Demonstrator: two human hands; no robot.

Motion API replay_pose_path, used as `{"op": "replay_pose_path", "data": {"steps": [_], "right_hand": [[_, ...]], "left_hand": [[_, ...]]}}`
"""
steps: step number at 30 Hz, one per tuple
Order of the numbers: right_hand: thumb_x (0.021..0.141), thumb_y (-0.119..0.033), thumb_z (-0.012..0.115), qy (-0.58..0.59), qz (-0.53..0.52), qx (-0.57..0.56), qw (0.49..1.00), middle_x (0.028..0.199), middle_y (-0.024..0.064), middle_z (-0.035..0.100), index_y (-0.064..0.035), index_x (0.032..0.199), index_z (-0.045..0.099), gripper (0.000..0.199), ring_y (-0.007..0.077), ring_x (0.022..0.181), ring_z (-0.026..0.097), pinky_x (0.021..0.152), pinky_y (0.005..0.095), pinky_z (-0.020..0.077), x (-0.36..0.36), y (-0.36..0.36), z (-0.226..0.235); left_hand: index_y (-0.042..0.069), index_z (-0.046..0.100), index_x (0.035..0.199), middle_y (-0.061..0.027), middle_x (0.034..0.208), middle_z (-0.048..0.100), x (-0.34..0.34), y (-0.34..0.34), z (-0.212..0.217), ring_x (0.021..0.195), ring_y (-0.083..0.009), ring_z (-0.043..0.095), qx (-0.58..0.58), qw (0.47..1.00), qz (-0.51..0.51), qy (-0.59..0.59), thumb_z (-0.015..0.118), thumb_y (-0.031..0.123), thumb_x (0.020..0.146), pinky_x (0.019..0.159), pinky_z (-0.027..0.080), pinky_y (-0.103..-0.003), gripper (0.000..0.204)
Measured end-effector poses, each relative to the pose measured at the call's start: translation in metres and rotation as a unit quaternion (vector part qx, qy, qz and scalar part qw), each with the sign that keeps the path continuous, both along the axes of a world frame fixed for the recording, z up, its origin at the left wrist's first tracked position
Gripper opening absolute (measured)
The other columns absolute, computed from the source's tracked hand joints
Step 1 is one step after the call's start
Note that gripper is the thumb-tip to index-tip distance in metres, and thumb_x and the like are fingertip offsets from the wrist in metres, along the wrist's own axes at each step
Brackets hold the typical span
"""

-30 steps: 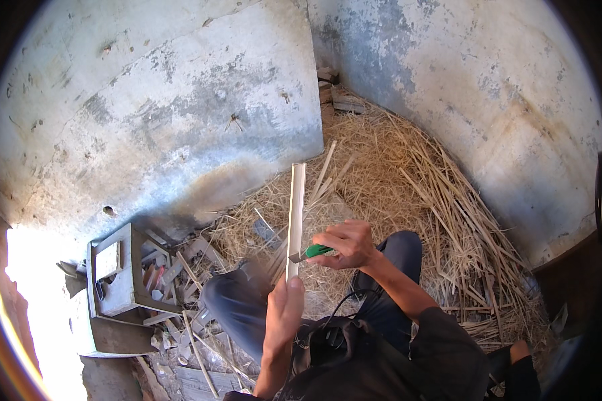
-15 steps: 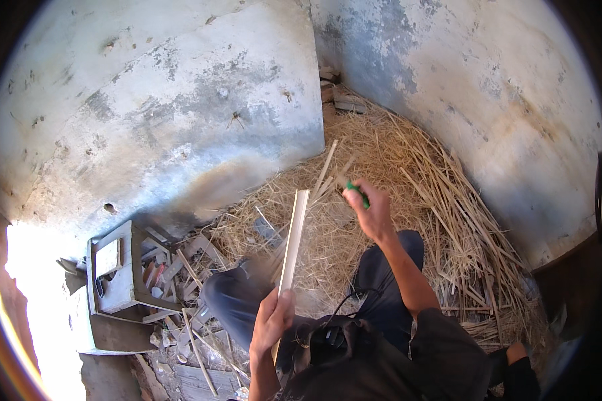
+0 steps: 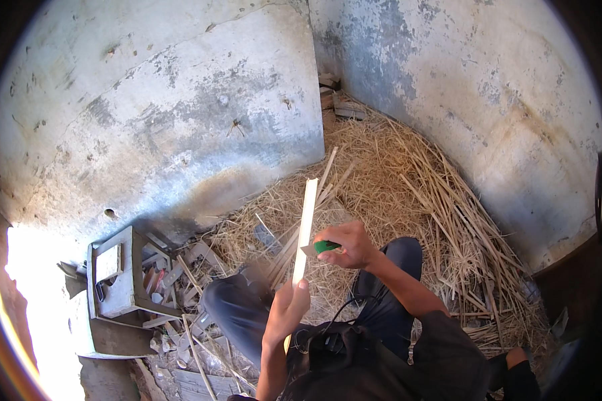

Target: The person sits on the floor and uses a green utility knife to shave thin strips from a long piece of bamboo. They hold the bamboo vertically and repeatedly scrape the blade along its length to remove the outer layer, creating a pile of shavings on the floor.

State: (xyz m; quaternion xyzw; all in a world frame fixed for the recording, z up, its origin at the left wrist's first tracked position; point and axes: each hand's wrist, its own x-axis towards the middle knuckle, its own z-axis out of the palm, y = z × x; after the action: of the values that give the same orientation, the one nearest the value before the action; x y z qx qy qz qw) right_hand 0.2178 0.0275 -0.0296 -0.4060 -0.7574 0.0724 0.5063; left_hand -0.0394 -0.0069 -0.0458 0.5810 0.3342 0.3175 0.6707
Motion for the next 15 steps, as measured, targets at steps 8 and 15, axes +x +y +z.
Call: {"op": "replay_pose_path", "data": {"steps": [8,15], "right_hand": [[0.089,-0.043,0.085,-0.037,-0.061,0.045,0.996,0.079,0.0024,0.076,-0.0123,0.095,0.080,0.031,0.0215,0.061,0.071,0.054,0.0348,0.0521,-0.001,-0.002,0.008],[0.088,-0.044,0.086,-0.074,-0.094,0.058,0.991,0.077,-0.0005,0.076,-0.0140,0.095,0.080,0.032,0.0189,0.058,0.069,0.053,0.0326,0.0514,-0.001,-0.005,0.017]], "left_hand": [[-0.005,0.062,0.097,-0.0191,0.066,0.061,0.013,-0.006,0.038,0.060,-0.0303,0.063,0.146,0.961,0.119,0.201,0.058,0.026,0.112,0.061,0.049,-0.045,0.035],[-0.006,0.062,0.098,-0.0248,0.067,0.062,0.013,-0.009,0.038,0.062,-0.0433,0.068,0.160,0.952,0.138,0.220,0.059,0.025,0.111,0.060,0.049,-0.049,0.034]]}}
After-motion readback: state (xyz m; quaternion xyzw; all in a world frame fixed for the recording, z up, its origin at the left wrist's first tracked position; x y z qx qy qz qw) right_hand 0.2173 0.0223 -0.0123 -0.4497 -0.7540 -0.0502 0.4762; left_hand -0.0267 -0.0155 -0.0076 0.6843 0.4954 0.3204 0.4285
